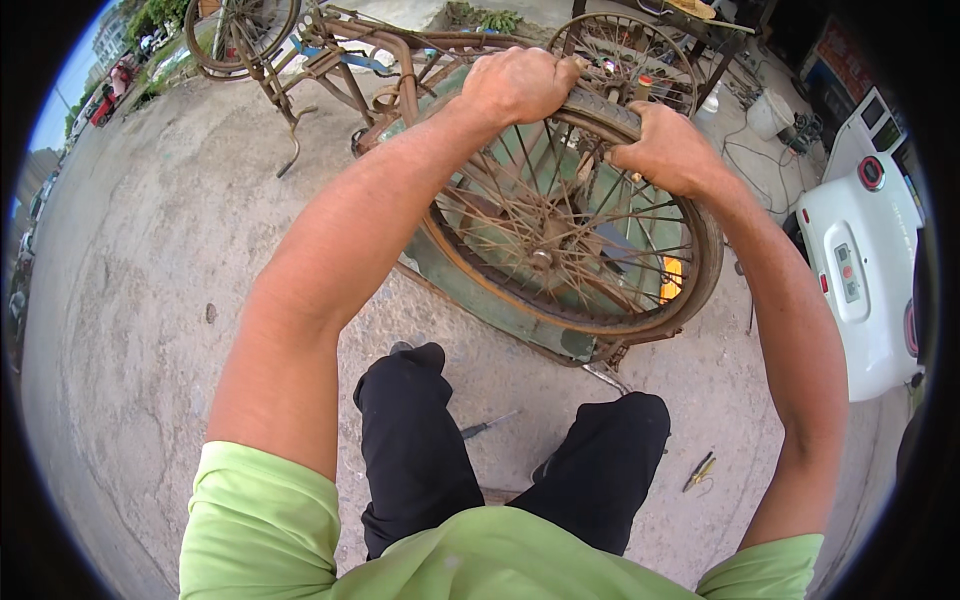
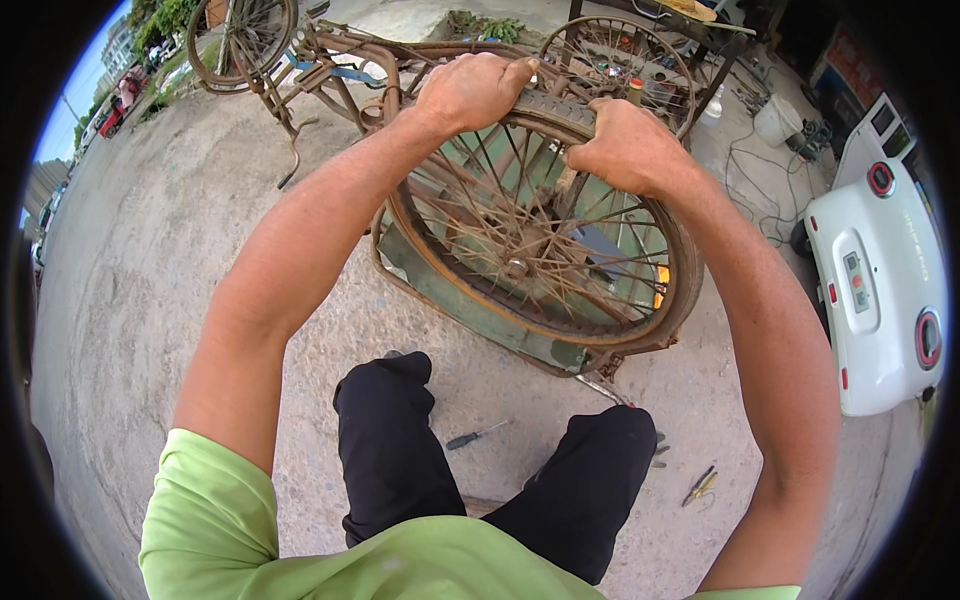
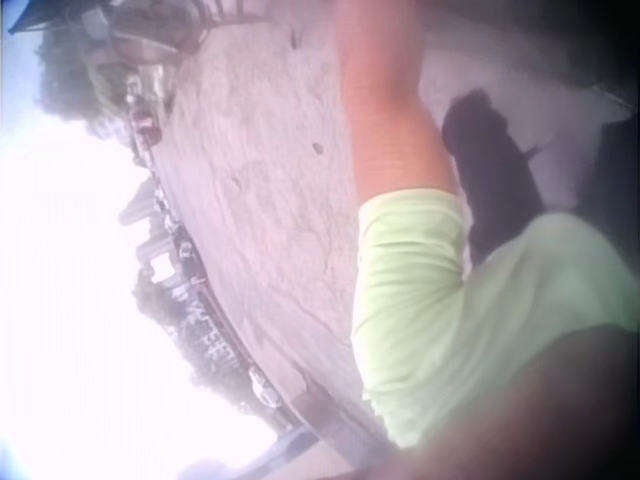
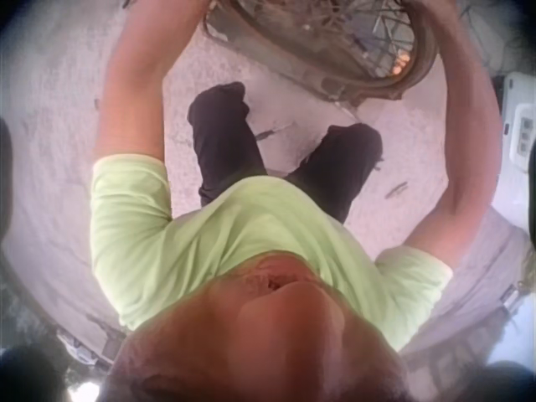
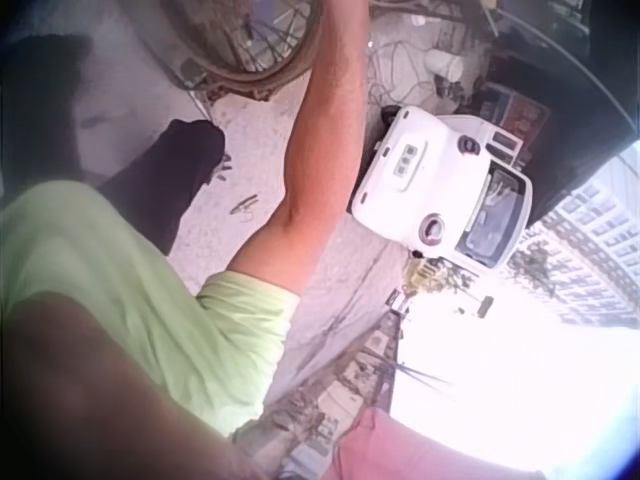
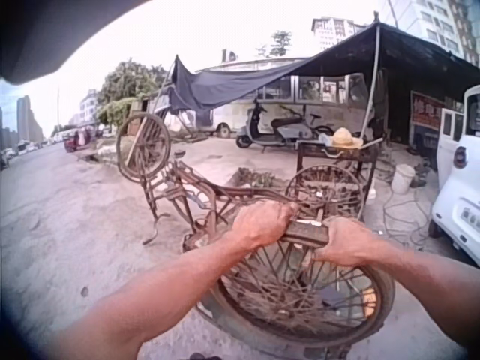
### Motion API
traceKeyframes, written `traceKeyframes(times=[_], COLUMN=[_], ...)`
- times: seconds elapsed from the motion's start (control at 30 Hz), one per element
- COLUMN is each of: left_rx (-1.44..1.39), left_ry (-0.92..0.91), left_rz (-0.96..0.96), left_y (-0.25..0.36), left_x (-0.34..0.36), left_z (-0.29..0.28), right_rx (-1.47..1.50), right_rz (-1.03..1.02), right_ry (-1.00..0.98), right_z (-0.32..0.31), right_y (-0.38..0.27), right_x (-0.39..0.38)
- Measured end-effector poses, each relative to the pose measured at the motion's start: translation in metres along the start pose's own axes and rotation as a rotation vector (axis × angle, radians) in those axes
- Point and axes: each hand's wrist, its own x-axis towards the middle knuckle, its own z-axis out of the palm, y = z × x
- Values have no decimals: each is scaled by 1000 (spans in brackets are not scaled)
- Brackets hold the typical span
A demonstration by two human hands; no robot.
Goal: The person removes an inner tube from a bicycle wheel and then installs a new tire onto the wheel rim. They work by hand to fit the tire bead over the rim, rotating the wheel as needed to complete the installation.
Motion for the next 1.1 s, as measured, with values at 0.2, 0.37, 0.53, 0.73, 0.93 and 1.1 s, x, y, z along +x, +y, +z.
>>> traceKeyframes(times=[0.2, 0.37, 0.53, 0.73, 0.93, 1.1], left_rx=[-33, -17, 14, -233, -240, -457], left_ry=[-44, -100, -106, 553, 370, 356], left_rz=[-55, -76, 22, 499, -7, 86], left_y=[-3, -12, -3, 60, 49, 15], left_x=[-6, 1, -2, 50, 12, 33], left_z=[-2, -2, -27, -116, 26, 22], right_rx=[-173, -248, -234, -223, -270, -263], right_rz=[61, 41, 59, 21, 3, -12], right_ry=[131, 186, 160, 165, 177, 188], right_z=[21, 29, 20, 22, 22, 15], right_y=[-12, -18, -24, -24, -15, -20], right_x=[-19, -13, -14, -9, -10, -3])
